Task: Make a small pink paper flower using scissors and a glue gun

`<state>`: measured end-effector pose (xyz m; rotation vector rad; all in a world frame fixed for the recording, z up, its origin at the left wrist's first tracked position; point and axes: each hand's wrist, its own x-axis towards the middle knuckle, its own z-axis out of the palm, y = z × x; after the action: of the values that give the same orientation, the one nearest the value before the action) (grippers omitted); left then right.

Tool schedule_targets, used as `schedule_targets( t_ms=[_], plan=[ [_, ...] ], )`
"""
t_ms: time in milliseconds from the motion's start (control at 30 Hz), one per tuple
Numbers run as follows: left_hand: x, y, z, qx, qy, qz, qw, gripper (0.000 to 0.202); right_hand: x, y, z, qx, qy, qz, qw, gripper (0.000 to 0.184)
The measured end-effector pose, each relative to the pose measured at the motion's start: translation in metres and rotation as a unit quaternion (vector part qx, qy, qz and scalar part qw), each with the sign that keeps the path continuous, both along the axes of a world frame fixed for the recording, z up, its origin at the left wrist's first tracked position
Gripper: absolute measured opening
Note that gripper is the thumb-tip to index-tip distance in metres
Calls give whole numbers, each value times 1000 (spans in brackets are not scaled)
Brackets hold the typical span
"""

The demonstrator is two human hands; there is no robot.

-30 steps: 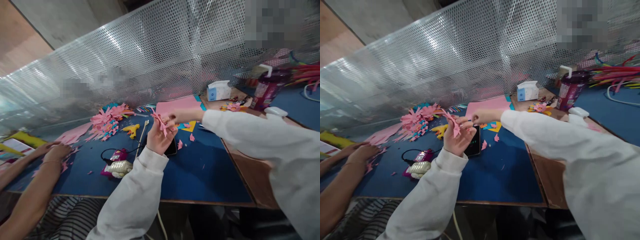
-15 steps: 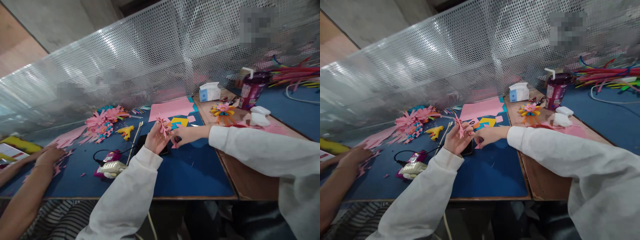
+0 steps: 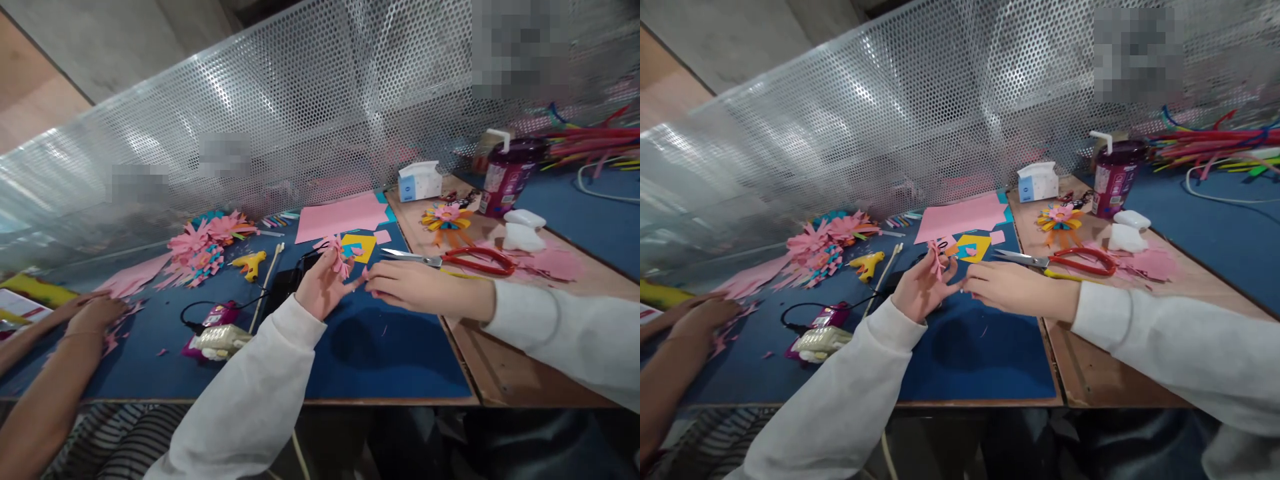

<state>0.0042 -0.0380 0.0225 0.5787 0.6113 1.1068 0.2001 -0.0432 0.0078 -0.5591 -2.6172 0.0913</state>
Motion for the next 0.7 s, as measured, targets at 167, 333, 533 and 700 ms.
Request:
schedule_targets(
  t_ms=[167,333,533,700],
  plan=[
    [5,-8,-9,-39,-16,-62,997,8,16,-5,-15,-7,73,-21,997,16],
    [7,-10,-13,-53,-7,-36,998,11,17,-8,-25,-72,128,-44,988,14],
    [6,-10,-13,-39,-11,-36,999,9,11,-23,-15,-157,200,-77,964,19],
    [10,-15,-9,-26,-2,-44,999,13,4,-27,-23,-184,256,-129,940,12]
  ],
)
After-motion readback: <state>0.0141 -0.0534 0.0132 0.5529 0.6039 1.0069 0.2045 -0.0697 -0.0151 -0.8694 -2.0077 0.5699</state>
